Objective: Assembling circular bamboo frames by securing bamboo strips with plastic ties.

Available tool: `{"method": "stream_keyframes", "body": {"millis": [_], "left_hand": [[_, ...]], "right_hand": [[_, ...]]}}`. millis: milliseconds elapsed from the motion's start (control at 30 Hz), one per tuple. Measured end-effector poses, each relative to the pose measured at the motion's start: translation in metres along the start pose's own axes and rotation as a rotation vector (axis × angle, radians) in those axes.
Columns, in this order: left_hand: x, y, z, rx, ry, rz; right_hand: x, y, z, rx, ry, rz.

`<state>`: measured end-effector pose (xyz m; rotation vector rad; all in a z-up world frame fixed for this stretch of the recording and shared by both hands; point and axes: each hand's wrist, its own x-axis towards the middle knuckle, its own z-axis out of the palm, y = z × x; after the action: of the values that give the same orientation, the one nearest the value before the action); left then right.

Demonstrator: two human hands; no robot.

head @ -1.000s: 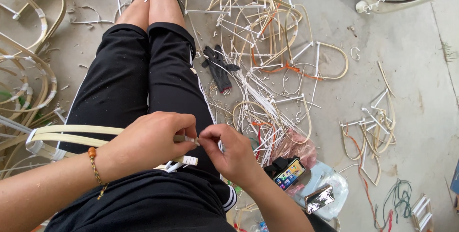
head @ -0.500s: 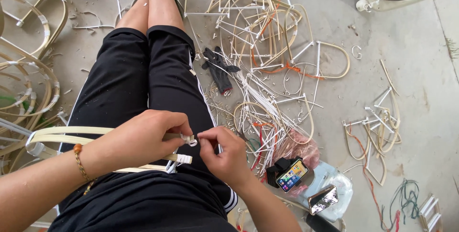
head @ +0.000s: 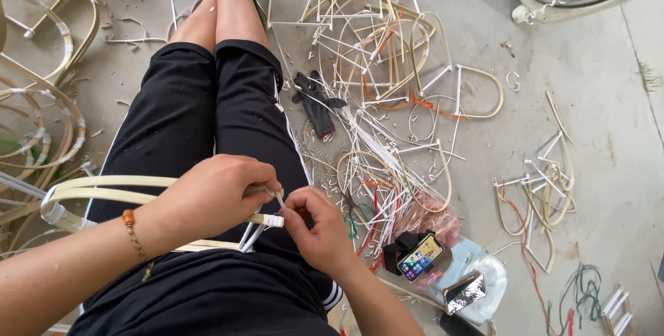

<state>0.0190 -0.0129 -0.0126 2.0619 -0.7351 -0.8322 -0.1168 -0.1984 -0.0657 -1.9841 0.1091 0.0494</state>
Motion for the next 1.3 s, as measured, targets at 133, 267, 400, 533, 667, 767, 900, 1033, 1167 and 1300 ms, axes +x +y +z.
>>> {"method": "stream_keyframes", "body": {"millis": [133, 267, 400, 533, 667, 767, 900, 1033, 1167, 1300], "left_hand": [[0.002, 0.008, 0.001, 0.153, 0.041, 0.032], [0.009, 0.004, 0.002, 0.169, 0.018, -0.004], [0.011, 0.006, -0.005, 0.103, -0.077, -0.074], [0.007, 0.006, -0.005, 0.076, -0.102, -0.013], [-0.001, 0.006, -0.005, 0.055, -0.112, 0.017], [-0.001, 0.006, -0.005, 0.067, -0.102, 0.025], [0.000, 0.005, -0.004, 0.064, -0.094, 0.014], [0.000, 0.006, -0.006, 0.038, -0.115, -0.002], [0.000, -0.001, -0.001, 0.027, -0.091, 0.094], [0.000, -0.001, -0.001, 0.006, -0.073, 0.076]], "right_hand": [[0.004, 0.020, -0.010, 0.537, -0.163, -0.040], [0.011, 0.030, -0.021, 1.144, -0.264, 0.250], [0.023, 0.023, -0.037, 1.086, -0.226, 0.025], [0.046, -0.024, -0.053, -0.039, -0.179, -0.403], [0.062, -0.043, -0.076, -0.416, -0.171, -0.785], [0.057, -0.055, -0.068, -0.586, -0.386, -0.884], [0.058, -0.043, -0.057, -0.641, -0.400, -0.966], [0.057, -0.029, -0.048, -0.336, -0.368, -0.785], [0.044, 0.001, -0.033, -0.012, -0.180, -0.134], [0.056, -0.009, -0.044, 0.408, -0.412, 0.139]]}}
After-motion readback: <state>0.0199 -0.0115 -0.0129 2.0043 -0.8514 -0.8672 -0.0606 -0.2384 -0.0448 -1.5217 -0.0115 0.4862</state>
